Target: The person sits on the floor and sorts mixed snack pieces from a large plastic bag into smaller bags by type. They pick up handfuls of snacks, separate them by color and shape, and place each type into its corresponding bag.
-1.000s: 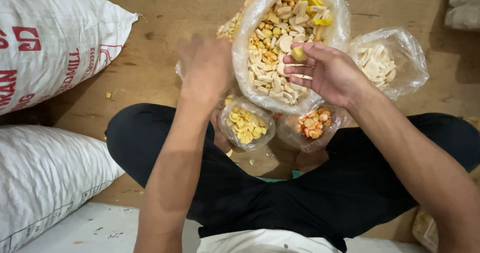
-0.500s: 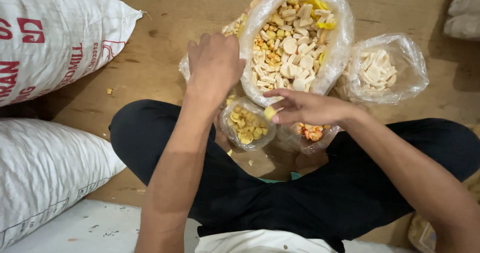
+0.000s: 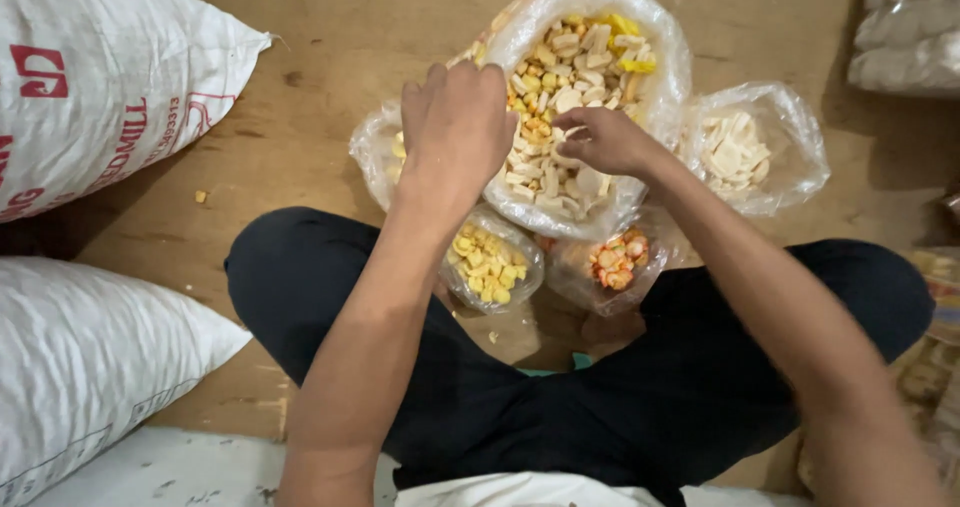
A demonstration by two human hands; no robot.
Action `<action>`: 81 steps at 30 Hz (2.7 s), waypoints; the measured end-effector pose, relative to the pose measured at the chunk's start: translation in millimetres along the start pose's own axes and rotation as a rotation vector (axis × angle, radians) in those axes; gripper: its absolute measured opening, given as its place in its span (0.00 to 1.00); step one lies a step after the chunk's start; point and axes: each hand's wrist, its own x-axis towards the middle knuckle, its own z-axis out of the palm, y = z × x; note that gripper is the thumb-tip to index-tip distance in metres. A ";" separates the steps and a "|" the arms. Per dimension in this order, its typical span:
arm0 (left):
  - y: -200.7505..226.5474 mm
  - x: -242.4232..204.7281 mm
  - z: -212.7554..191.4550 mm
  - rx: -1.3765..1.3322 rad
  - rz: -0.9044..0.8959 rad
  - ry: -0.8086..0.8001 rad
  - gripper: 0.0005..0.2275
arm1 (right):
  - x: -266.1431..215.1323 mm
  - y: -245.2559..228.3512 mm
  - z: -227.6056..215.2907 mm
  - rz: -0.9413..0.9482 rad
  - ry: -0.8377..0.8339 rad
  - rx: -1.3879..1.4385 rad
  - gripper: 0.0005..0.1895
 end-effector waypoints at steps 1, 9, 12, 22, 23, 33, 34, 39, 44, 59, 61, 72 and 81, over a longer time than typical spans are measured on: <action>-2.7 0.5 1.2 -0.007 0.002 0.012 0.07 | 28.6 19.1 7.5 0.000 0.009 -0.011 0.25; -16.9 0.4 -7.2 -0.129 -0.038 0.005 0.14 | 224.2 106.5 67.9 0.027 0.471 0.007 0.25; -17.8 -2.1 -6.7 -0.152 -0.030 0.011 0.14 | 208.2 61.4 74.5 0.015 0.571 0.124 0.27; -15.4 -3.2 -11.0 -0.131 0.000 -0.015 0.12 | 231.4 93.6 99.2 -0.052 0.519 -0.185 0.32; -12.9 -3.7 -13.4 -0.130 -0.010 -0.017 0.13 | 215.3 80.3 94.9 -0.085 0.463 -0.259 0.29; -5.4 6.4 -9.5 -0.140 0.006 -0.059 0.13 | 211.2 64.6 73.5 -0.113 0.123 -0.405 0.37; -6.9 6.7 -8.8 -0.133 0.005 -0.059 0.13 | 205.7 60.1 72.1 -0.118 0.125 -0.400 0.37; -16.7 4.7 -6.4 -0.129 -0.008 -0.047 0.15 | 173.5 39.1 58.2 -0.152 -0.011 -0.493 0.28; -19.5 4.3 -5.9 -0.137 -0.001 -0.047 0.15 | 101.7 8.3 0.8 -0.105 -0.015 0.088 0.23; 35.6 -11.2 -22.0 -0.711 0.268 -0.200 0.19 | -75.3 19.1 -43.0 -0.054 0.098 0.932 0.14; 36.1 -8.4 -8.0 -0.791 0.245 -0.228 0.20 | -75.7 18.1 -34.3 -0.062 0.073 0.966 0.13; 37.5 16.8 29.7 -0.964 0.009 -0.258 0.17 | -84.7 -6.1 -32.0 -0.110 0.021 1.072 0.18; 44.7 1.7 15.3 -0.726 0.106 -0.134 0.21 | -81.5 -2.2 -32.0 -0.014 0.066 1.236 0.16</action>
